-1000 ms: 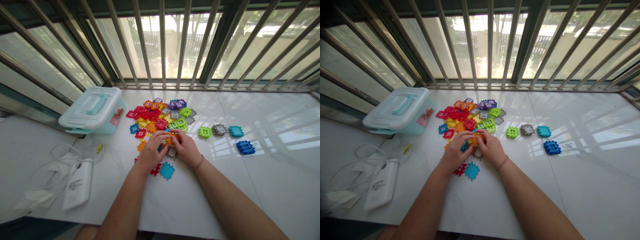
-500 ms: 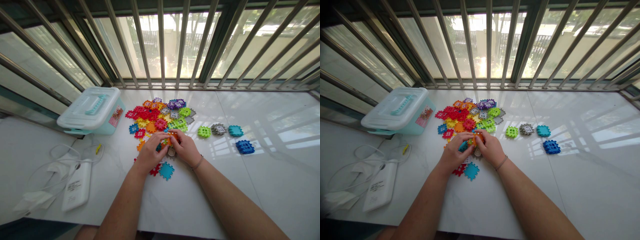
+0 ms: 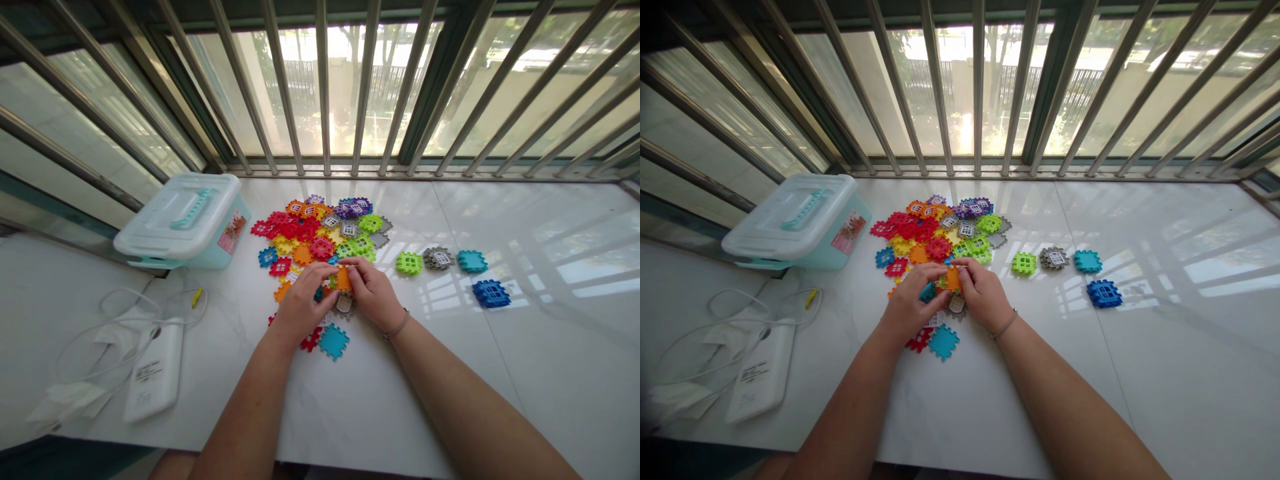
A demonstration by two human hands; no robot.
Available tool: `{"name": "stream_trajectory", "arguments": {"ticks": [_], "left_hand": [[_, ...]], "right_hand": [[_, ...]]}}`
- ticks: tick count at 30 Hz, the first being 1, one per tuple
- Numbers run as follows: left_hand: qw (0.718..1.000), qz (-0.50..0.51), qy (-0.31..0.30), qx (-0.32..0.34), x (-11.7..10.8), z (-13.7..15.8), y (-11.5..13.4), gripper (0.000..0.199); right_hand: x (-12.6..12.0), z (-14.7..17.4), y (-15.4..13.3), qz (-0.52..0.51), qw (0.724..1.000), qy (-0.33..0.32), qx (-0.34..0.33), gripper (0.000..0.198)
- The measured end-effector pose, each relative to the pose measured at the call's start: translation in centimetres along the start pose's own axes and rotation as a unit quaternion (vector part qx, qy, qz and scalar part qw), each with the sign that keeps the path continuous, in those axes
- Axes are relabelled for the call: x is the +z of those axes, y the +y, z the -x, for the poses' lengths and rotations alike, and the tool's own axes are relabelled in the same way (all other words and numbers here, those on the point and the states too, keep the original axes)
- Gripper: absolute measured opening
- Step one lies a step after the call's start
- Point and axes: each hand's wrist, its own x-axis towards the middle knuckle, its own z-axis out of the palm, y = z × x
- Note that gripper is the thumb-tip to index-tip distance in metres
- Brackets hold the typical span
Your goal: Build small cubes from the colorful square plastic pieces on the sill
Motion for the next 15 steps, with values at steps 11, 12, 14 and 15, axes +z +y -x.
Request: {"name": "stream_trajectory", "arguments": {"ticks": [11, 12, 14, 15], "left_hand": [[0.999, 0.03, -0.012, 0.0, -0.18, -0.23, 0.35, 0.034], [0.999, 0.032, -0.012, 0.001, -0.18, -0.25, 0.37, 0.034], [0.999, 0.033, -0.013, 0.004, -0.17, -0.27, 0.38, 0.033], [0.999, 0.033, -0.013, 0.005, -0.16, -0.26, 0.37, 0.033]], "right_hand": [[0.26, 0.03, -0.33, 0.041, 0.999, 0.008, 0.004, 0.032], [0.28, 0.03, -0.35, 0.046, 0.999, 0.01, 0.005, 0.032], [0.31, 0.06, -0.39, 0.056, 0.998, 0.011, 0.004, 0.032], [0.32, 0.08, -0.41, 0.06, 0.998, 0.01, 0.003, 0.032]]}}
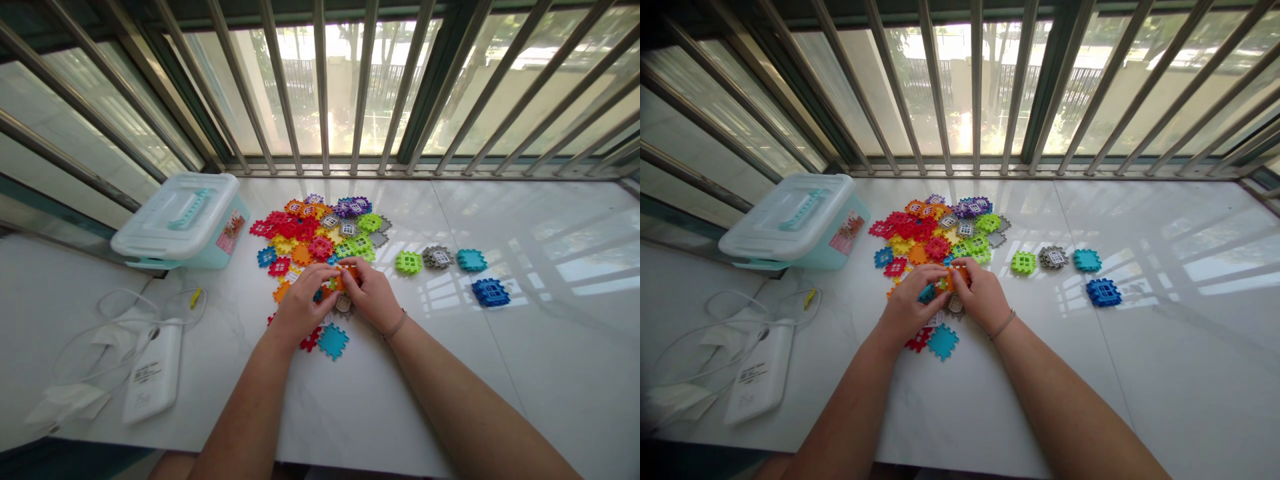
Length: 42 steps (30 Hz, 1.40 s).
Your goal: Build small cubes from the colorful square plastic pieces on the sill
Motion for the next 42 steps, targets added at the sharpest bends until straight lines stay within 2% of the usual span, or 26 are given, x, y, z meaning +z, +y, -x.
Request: {"name": "stream_trajectory", "arguments": {"ticks": [8, 18, 23, 32, 42], "left_hand": [[1.0, -0.005, 0.012, 0.009, -0.1, 0.03, 0.16, 0.028], [1.0, -0.004, 0.018, 0.024, -0.07, -0.05, 0.32, 0.028], [0.999, -0.021, 0.025, 0.015, -0.03, -0.04, 0.25, 0.03], [0.993, -0.073, 0.089, -0.028, -0.17, -0.06, 0.03, 0.023], [0.99, -0.062, 0.108, -0.071, -0.08, 0.08, -0.26, 0.021]], "right_hand": [[0.05, 0.02, 0.12, -0.001, 1.0, 0.001, -0.013, 0.035], [0.22, -0.23, 0.45, 0.004, 0.997, 0.027, -0.076, 0.035], [0.23, -0.16, 0.51, -0.022, 0.998, 0.029, -0.057, 0.037], [0.11, 0.02, 0.55, -0.091, 0.995, -0.015, -0.047, 0.043], [0.11, -0.06, 0.47, -0.081, 0.996, -0.025, -0.034, 0.04]]}}
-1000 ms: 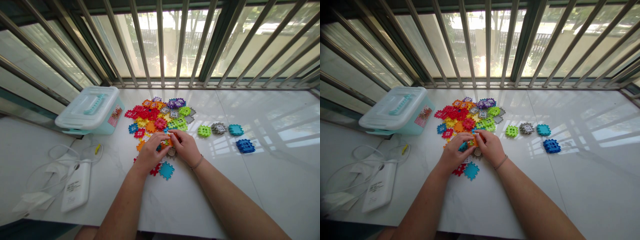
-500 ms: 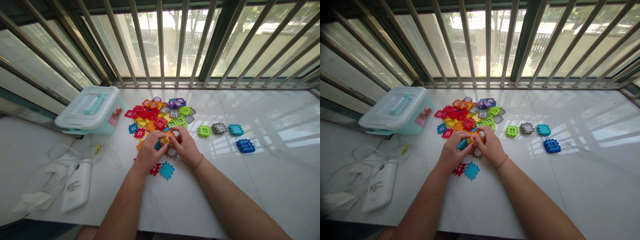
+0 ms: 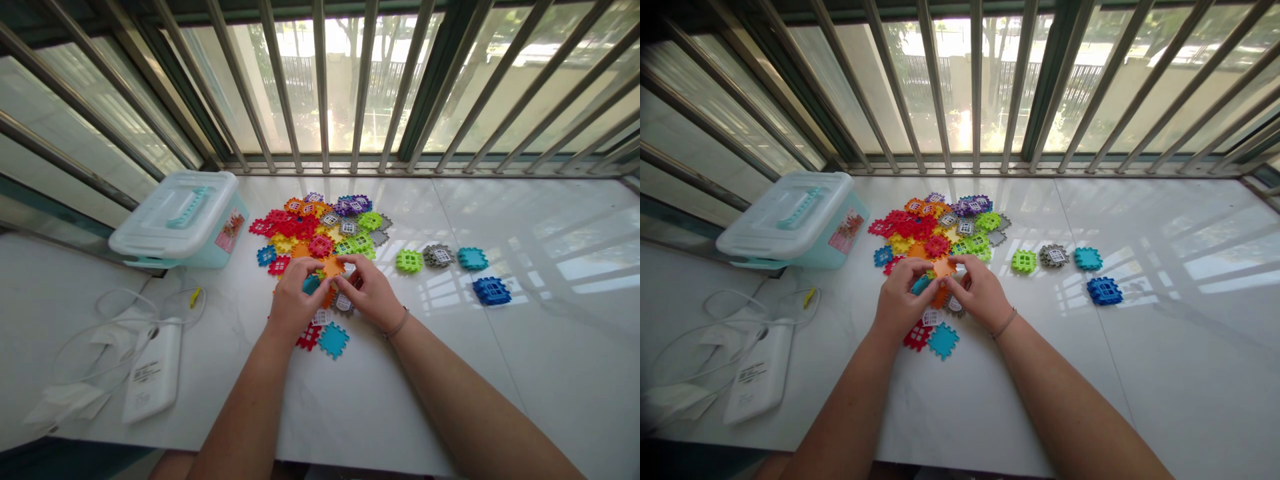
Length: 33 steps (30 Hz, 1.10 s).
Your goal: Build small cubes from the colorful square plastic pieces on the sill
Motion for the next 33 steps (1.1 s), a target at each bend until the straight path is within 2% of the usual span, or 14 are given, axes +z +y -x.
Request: {"name": "stream_trajectory", "arguments": {"ticks": [18, 30, 33], "left_hand": [[1.0, 0.02, 0.0, -0.006, -0.01, 0.04, -0.09, 0.02], [0.995, 0.086, -0.023, -0.04, 0.15, 0.09, -0.64, 0.022], [0.996, 0.079, -0.027, -0.035, 0.16, 0.02, -0.69, 0.021]], "right_hand": [[0.0, -0.01, 0.2, -0.019, 1.0, -0.004, -0.02, 0.029], [0.06, -0.12, 0.28, -0.019, 1.0, 0.012, -0.008, 0.035], [0.17, -0.1, 0.51, -0.012, 1.0, 0.017, 0.021, 0.039]]}}
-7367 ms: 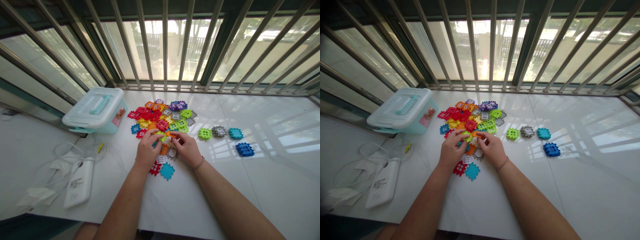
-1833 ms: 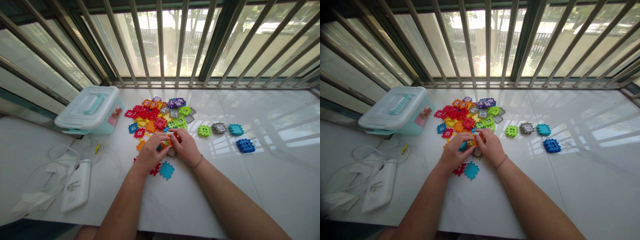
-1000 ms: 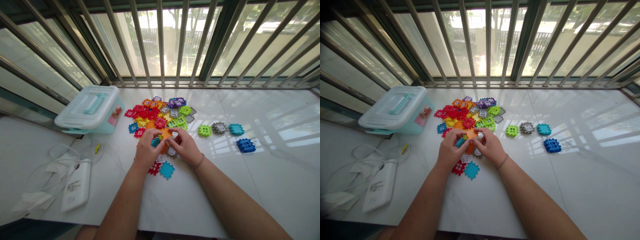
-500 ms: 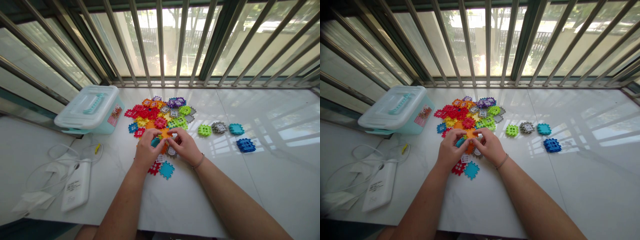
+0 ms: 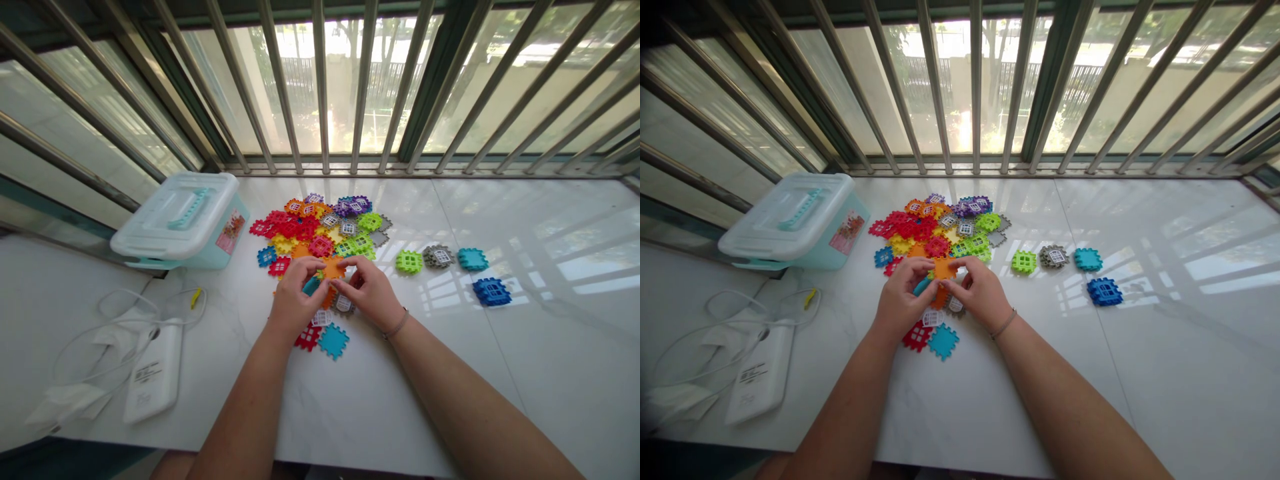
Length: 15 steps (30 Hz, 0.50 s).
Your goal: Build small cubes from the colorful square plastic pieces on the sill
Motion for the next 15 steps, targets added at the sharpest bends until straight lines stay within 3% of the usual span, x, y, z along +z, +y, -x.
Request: {"name": "stream_trajectory", "arguments": {"ticks": [3, 8, 15], "left_hand": [[1.0, -0.02, -0.004, 0.012, -0.06, -0.04, 0.03, 0.021], [0.998, -0.047, -0.008, 0.041, -0.25, -0.16, 0.36, 0.02], [0.994, -0.076, -0.014, 0.074, -0.39, -0.4, 0.9, 0.022]], "right_hand": [[0.1, -0.01, 0.19, -0.008, 0.999, 0.007, 0.032, 0.046], [0.1, -0.17, 0.17, -0.009, 1.0, -0.001, 0.029, 0.067], [0.07, -0.22, 0.16, 0.019, 1.0, -0.009, 0.007, 0.057]]}}
